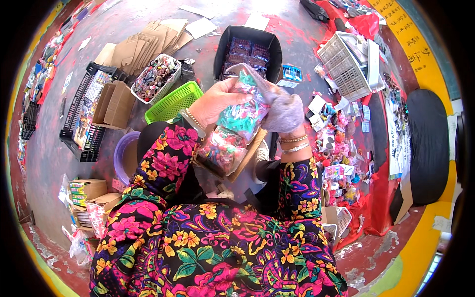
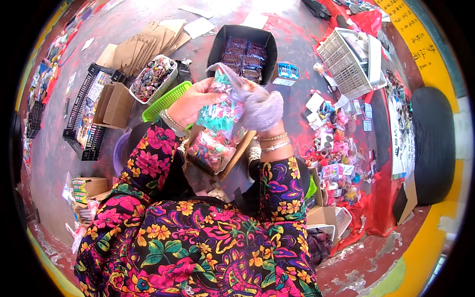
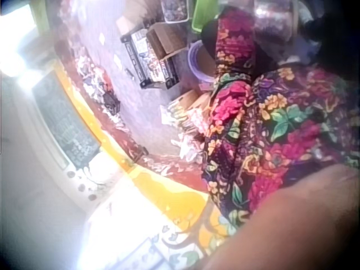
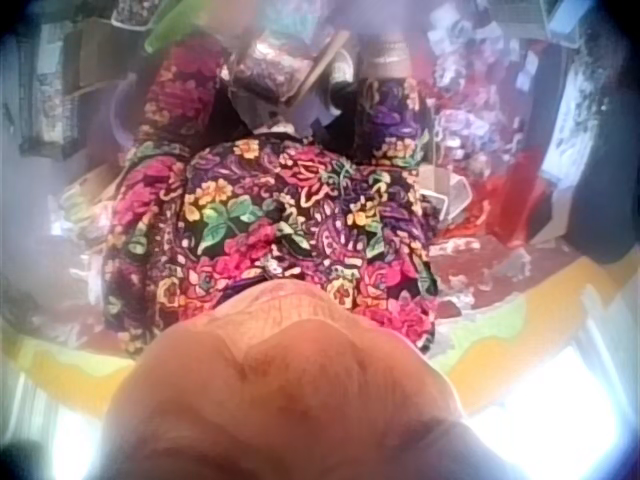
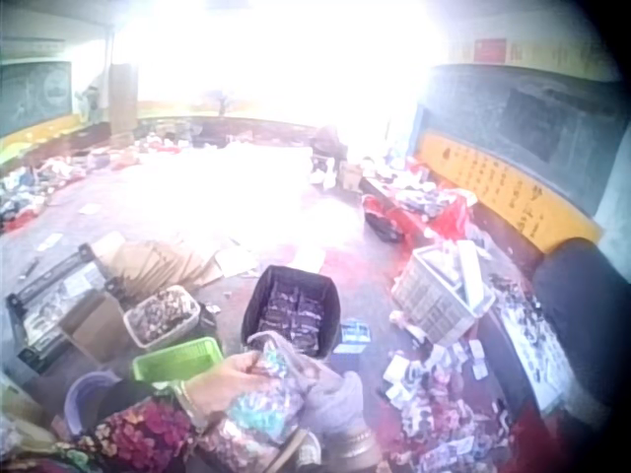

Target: The person sits on the floor and wipes small packaged items with a cloth. They pick up each package from a green basket, wipe it with a cloth, and place it back into the basket.

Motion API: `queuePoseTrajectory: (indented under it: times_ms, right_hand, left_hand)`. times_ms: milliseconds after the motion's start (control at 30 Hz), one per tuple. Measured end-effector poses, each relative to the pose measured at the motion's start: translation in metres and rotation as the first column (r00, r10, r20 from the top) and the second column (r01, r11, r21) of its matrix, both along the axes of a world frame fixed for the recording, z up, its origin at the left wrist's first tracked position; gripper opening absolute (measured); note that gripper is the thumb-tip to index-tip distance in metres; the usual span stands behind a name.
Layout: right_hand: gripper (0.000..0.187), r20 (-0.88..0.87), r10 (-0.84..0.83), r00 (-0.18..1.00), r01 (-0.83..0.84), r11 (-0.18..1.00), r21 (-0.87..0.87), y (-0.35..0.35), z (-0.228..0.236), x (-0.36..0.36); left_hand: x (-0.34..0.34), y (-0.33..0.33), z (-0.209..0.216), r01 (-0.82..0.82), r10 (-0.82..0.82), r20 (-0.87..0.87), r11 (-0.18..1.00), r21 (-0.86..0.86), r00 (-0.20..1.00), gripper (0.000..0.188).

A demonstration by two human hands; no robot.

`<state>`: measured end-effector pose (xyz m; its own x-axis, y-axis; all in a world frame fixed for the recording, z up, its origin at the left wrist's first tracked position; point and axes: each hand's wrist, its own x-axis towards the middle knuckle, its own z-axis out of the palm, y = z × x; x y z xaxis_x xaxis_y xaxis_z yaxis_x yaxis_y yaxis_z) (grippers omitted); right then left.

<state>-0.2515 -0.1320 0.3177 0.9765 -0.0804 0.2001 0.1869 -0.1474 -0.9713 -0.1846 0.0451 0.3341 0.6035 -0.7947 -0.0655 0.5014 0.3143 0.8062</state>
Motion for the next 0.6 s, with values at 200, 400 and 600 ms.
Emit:
queuePoseTrajectory:
  times_ms: [200, 400, 600]
  right_hand:
    - [0.017, -0.071, 0.009, 0.997, 0.061, 0.407, 0.911, -0.007, -0.043, 0.006]
    - [0.02, 0.013, -0.46, 0.888, 0.457, 0.885, 0.087, -0.048, -0.049, 0.016]
    - [0.027, 0.427, -0.135, 0.894, 0.441, 0.095, -0.893, -0.024, 0.016, 0.014]
  left_hand:
    - [-0.006, -0.01, 0.002, -0.007, 0.004, 0.048, 0.997, 0.073, 0.999, 0.029]
    - [-0.002, -0.007, -0.005, -0.008, 0.006, 0.022, 0.997, 0.082, 1.0, 0.021]
    - [0.007, -0.001, -0.008, -0.211, 0.192, -0.161, 0.972, -0.106, 0.968, 0.015]
